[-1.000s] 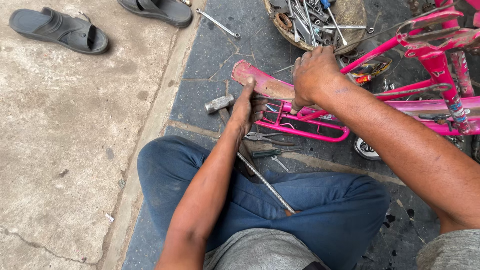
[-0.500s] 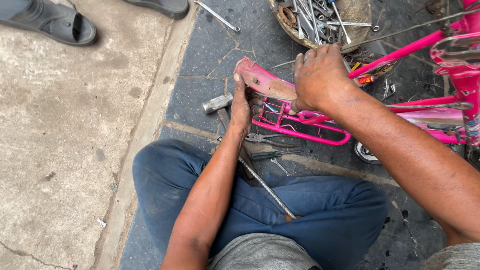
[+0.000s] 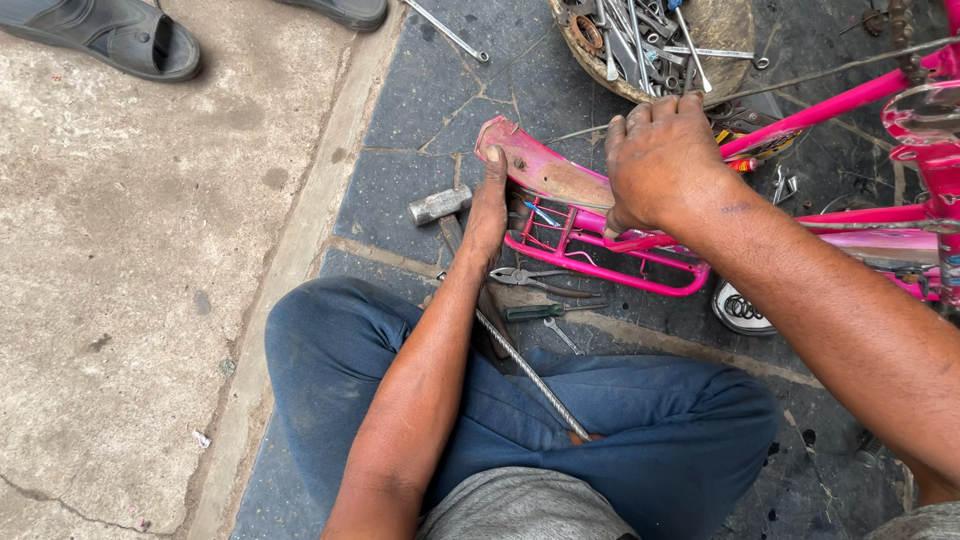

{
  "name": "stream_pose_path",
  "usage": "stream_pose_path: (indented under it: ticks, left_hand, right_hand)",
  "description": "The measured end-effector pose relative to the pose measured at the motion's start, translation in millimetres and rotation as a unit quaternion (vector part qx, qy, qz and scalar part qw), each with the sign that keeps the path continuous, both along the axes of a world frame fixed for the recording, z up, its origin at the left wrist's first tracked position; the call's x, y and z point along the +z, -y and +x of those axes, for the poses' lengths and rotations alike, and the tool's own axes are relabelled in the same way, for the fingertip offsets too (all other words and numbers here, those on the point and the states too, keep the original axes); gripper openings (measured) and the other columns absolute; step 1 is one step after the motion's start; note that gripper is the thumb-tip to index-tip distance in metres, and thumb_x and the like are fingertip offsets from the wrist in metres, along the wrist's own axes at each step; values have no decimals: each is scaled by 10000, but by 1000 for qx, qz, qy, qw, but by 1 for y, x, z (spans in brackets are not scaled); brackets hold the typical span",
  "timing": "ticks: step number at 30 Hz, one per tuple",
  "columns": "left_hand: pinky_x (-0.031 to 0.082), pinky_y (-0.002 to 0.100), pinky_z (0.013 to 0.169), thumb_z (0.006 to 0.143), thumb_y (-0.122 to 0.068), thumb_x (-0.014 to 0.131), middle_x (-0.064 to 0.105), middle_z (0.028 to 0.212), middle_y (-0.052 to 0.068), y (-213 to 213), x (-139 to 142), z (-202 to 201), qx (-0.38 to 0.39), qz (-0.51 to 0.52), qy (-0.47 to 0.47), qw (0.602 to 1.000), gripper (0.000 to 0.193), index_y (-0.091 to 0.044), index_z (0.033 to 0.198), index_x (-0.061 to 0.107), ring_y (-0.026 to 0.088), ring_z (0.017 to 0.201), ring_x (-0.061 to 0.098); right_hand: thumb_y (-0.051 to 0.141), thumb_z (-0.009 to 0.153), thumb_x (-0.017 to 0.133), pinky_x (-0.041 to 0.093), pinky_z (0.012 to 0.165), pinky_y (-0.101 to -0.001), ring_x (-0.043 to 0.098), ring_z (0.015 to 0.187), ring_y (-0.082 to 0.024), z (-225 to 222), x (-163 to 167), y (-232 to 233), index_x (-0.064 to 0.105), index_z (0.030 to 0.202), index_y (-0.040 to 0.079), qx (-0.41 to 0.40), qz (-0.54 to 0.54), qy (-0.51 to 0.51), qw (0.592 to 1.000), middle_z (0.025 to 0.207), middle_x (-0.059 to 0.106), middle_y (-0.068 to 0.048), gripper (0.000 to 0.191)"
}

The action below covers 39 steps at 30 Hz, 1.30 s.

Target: The person sits on the floor beside an upside-down pink bicycle and works on its brake cable. They pick a cable fitting from a bowl of parts, fit it to the cable end with pliers, thread the cable along the frame, and use a screwdriver on the cable anchor near the rear rack.

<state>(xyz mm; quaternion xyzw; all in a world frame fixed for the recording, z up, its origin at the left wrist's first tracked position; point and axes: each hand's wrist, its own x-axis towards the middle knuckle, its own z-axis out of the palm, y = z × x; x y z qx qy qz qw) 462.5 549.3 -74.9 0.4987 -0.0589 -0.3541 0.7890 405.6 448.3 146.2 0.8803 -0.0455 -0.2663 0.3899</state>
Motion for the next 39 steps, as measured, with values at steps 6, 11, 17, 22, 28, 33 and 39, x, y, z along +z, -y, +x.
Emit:
stream_pose_path:
  ticks: [6,11,17,22,28,33,39]
  left_hand:
    - [440,281,582,811,-959,293,539,729,34,4,-1,-3,28,-23,7,999,1022,-14,912,668,129,661,532]
    - [474,268,600,770,-961,281,561,760,22,4,-1,-3,22,-64,-30,997,1036,-36,1007,684,105,679,538]
    - [477,276,589,779,-943,309,565,730,28,4,-3,-1,13,-86,-74,994,992,-50,1009,673,112,649,553]
    - [476,270,600,818,-914,363,564,732,21,4,-8,0,29,-78,-68,994,931,-53,985,675,114,648,556]
    - [476,278,595,836,-904,362,575,759,26,3,-9,0,31,-75,-63,995,906,-60,964,666,125,651,559]
    - [399,279,567,804,-902,367,587,805,11,10,4,-4,39,-85,-49,994,910,-116,1174,638,117,665,518]
    - [459,295,627,794,-919,362,614,836,27,13,1,-7,21,-89,-77,993,996,-69,1237,636,135,708,547]
  right_hand:
    - [884,503,770,375,1042,-551,556,1229,-386,-3,1,1,504,1436,-36,52,-10,20,998,1318,609,-220,1336]
    - [881,536,761,375,1053,-544,554,1229,-391,-2,1,-1,499,1443,-39,42,-13,6,999,1305,615,-224,1317]
    - [875,527,766,406,1018,-502,576,1196,-361,-3,3,-2,553,1387,-36,47,-9,19,999,1261,641,-199,1271]
    - [866,547,768,419,1003,-478,596,1169,-337,-3,7,-5,580,1362,-29,47,2,19,999,1236,655,-186,1225]
    - [793,561,815,409,984,-516,579,1177,-379,1,4,-4,543,1385,-8,37,11,3,999,1236,632,-229,1181]
    - [511,822,739,389,1021,-574,574,1228,-425,-3,-7,7,604,1345,11,34,13,-9,999,1284,624,-284,736]
    - [381,949,652,373,1021,-642,588,1226,-426,-1,-21,13,672,1286,37,54,10,19,998,1296,654,-256,482]
